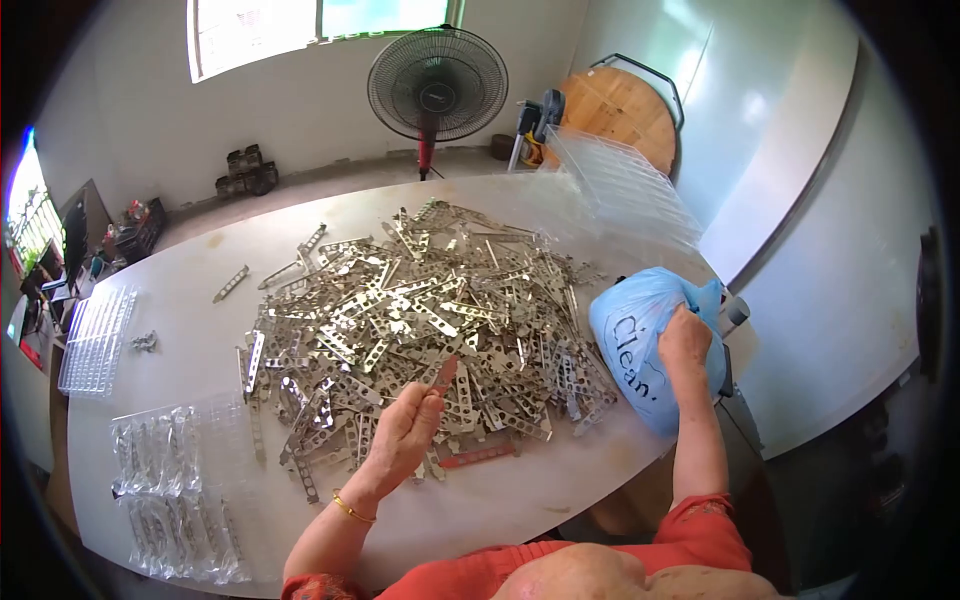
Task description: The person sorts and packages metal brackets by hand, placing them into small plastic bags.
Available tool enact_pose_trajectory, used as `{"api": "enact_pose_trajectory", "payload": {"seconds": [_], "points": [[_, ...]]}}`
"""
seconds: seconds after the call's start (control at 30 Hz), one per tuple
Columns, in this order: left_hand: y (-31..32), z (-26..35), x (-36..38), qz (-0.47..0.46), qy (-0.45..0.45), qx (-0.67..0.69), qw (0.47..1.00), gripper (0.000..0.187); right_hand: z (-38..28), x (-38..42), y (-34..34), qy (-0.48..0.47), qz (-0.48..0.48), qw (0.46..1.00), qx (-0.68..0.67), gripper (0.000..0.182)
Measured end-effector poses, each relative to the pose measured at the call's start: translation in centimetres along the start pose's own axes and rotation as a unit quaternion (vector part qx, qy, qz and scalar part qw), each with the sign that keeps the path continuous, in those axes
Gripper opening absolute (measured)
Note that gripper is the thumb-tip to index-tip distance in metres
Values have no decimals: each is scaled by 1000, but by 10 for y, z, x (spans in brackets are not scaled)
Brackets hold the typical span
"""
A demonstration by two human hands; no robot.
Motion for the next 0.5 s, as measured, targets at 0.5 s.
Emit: {"api": "enact_pose_trajectory", "payload": {"seconds": [0.5], "points": [[1,-10,0,-16,-9,14,1000,21,-2,13,-21,-39,65,994,-76,7]]}}
Point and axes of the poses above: each hand's wrist, its own x-axis away from the middle knuckle, its own y-axis out of the palm, z = x × y, the point moved 2 cm from there along -x, towards the middle knuckle, and after that the axes turned 8 degrees about -z, right-handed, at the moved point
